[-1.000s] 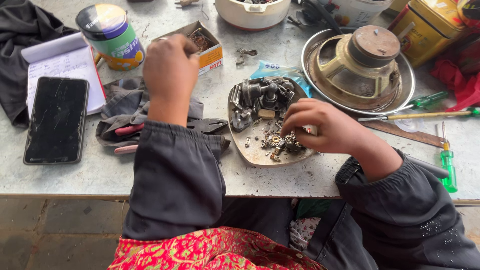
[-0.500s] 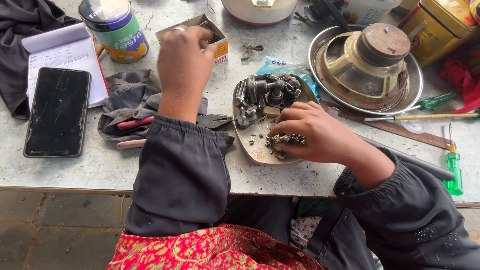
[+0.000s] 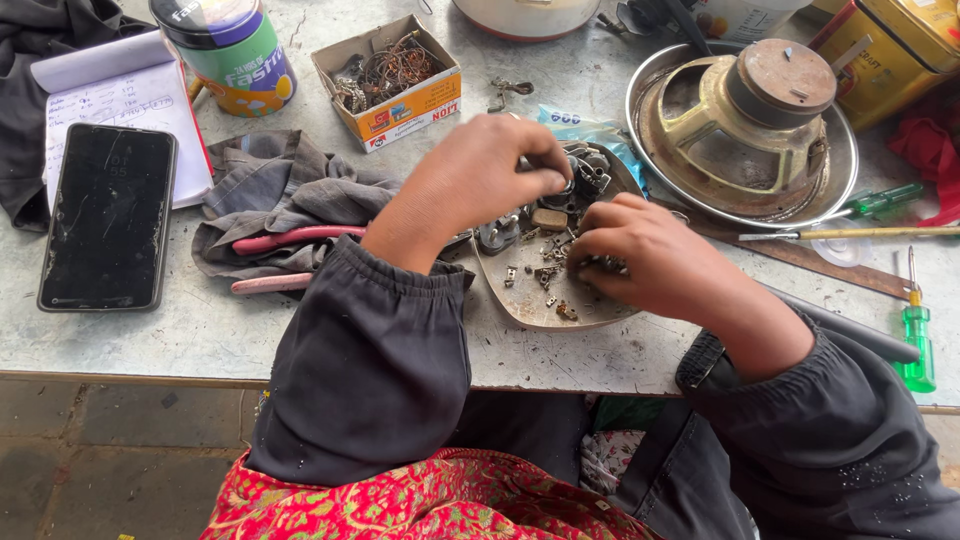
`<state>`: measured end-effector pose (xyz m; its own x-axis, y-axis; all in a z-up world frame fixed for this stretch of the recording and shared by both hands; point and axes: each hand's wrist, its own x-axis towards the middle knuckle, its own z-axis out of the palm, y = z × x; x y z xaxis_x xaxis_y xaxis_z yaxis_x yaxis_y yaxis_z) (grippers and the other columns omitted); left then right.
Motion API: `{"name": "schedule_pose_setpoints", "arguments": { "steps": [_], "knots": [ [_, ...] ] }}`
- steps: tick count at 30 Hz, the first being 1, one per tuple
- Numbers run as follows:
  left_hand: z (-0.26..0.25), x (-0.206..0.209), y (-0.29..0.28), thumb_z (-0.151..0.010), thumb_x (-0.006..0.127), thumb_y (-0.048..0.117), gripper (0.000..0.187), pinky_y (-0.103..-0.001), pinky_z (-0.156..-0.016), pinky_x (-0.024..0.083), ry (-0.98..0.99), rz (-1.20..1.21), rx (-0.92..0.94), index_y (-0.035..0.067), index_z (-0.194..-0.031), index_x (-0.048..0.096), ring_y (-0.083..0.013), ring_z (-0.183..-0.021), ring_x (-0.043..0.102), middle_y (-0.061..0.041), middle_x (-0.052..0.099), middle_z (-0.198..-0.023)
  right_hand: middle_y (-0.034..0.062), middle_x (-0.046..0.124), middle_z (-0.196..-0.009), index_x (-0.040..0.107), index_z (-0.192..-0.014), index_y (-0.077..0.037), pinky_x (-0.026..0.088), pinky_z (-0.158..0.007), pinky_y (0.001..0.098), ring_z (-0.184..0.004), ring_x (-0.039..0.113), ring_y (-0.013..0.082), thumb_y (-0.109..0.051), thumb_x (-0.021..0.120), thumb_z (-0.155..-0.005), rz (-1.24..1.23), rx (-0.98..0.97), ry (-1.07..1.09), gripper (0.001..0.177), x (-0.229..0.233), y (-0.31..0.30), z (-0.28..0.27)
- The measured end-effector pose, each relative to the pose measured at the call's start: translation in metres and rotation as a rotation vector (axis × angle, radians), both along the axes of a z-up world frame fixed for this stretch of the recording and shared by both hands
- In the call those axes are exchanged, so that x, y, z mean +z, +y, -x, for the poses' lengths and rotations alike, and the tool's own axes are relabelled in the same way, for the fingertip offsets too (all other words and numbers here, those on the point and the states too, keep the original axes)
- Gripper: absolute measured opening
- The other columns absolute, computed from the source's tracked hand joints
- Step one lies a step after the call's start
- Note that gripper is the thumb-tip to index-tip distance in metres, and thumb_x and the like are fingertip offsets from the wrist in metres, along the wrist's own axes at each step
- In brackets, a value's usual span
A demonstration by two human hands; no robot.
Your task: The person sits at a cluttered workbench and uses a screwdriver to disassemble small electronic components. They manipulate various small parts, including screws and metal pieces, sorting them into a metal tray and a small box while occasionally picking up and examining other items on the table.
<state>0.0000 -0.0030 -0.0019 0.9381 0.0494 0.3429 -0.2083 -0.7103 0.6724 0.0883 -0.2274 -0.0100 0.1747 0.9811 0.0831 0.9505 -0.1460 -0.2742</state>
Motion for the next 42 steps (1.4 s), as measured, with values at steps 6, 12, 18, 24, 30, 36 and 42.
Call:
{"name": "schedule_pose_setpoints", "arguments": {
  "steps": [6,12,18,24,30,36,42],
  "knots": [
    [-0.005,-0.006,-0.013,-0.081,0.077,0.022,0.022,-0.035,-0.080,0.057,0.130,0.011,-0.117,0.014,-0.102,0.079,-0.0232,-0.089,0.075,-0.007,0.078,-0.095,0.0032,0.068,-0.098,0.072,-0.104,-0.008,0.054,-0.079,0.0335,-0.087,0.064,0.0181,-0.011,0.077,-0.086,-0.142,-0.255,0.401,0.019,-0.004,-0.008,-0.016],
    [-0.007,-0.008,-0.016,-0.078,0.080,0.026,0.032,-0.032,-0.084,0.058,0.221,0.052,-0.164,0.015,-0.108,0.077,-0.0186,-0.095,0.076,-0.003,0.080,-0.101,0.0041,0.068,-0.111,0.061,-0.120,-0.002,0.057,-0.090,0.0275,-0.101,0.067,0.0112,-0.001,0.062,-0.096,-0.380,-0.248,1.008,0.023,-0.012,-0.010,-0.026],
    [-0.011,-0.007,-0.023,-0.078,0.083,0.035,0.042,-0.032,-0.082,0.058,0.322,0.115,-0.142,0.013,-0.113,0.074,-0.0177,-0.093,0.077,-0.006,0.080,-0.102,0.0076,0.070,-0.112,0.064,-0.118,0.001,0.059,-0.096,0.0310,-0.105,0.071,0.0149,0.001,0.062,-0.099,-0.433,-0.187,1.030,0.019,-0.013,-0.014,-0.028],
    [-0.007,-0.005,-0.022,-0.080,0.082,0.030,0.040,-0.030,-0.081,0.060,0.229,0.197,-0.108,0.008,-0.112,0.075,-0.0161,-0.090,0.079,-0.009,0.081,-0.099,0.0067,0.069,-0.114,0.061,-0.122,0.002,0.057,-0.100,0.0301,-0.110,0.068,0.0138,0.002,0.064,-0.098,-0.467,-0.202,1.011,0.024,-0.008,-0.013,-0.028],
    [-0.015,-0.017,-0.024,-0.084,0.077,0.016,0.033,-0.026,-0.081,0.062,0.182,0.360,-0.177,0.001,-0.112,0.074,-0.0140,-0.092,0.079,-0.010,0.081,-0.099,0.0050,0.067,-0.112,0.062,-0.121,0.000,0.058,-0.097,0.0261,-0.107,0.068,0.0109,-0.002,0.069,-0.097,-0.516,-0.249,0.841,0.025,-0.011,-0.010,-0.026],
    [-0.020,-0.025,-0.027,-0.087,0.075,0.011,0.027,-0.023,-0.077,0.060,0.201,0.557,-0.186,-0.001,-0.110,0.071,-0.0102,-0.090,0.076,-0.009,0.080,-0.098,0.0036,0.060,-0.113,0.068,-0.112,0.000,0.058,-0.089,0.0238,-0.102,0.065,0.0084,-0.006,0.076,-0.092,-0.491,-0.214,0.680,0.022,-0.003,-0.012,-0.022],
    [-0.020,-0.025,-0.030,-0.088,0.078,0.015,0.025,-0.023,-0.075,0.060,0.195,0.510,-0.170,-0.001,-0.107,0.072,-0.0087,-0.087,0.075,-0.007,0.080,-0.096,0.0048,0.062,-0.108,0.073,-0.104,0.000,0.056,-0.082,0.0240,-0.097,0.063,0.0094,-0.008,0.076,-0.095,-0.503,-0.265,0.493,0.013,-0.001,-0.014,-0.020]
  ]
}}
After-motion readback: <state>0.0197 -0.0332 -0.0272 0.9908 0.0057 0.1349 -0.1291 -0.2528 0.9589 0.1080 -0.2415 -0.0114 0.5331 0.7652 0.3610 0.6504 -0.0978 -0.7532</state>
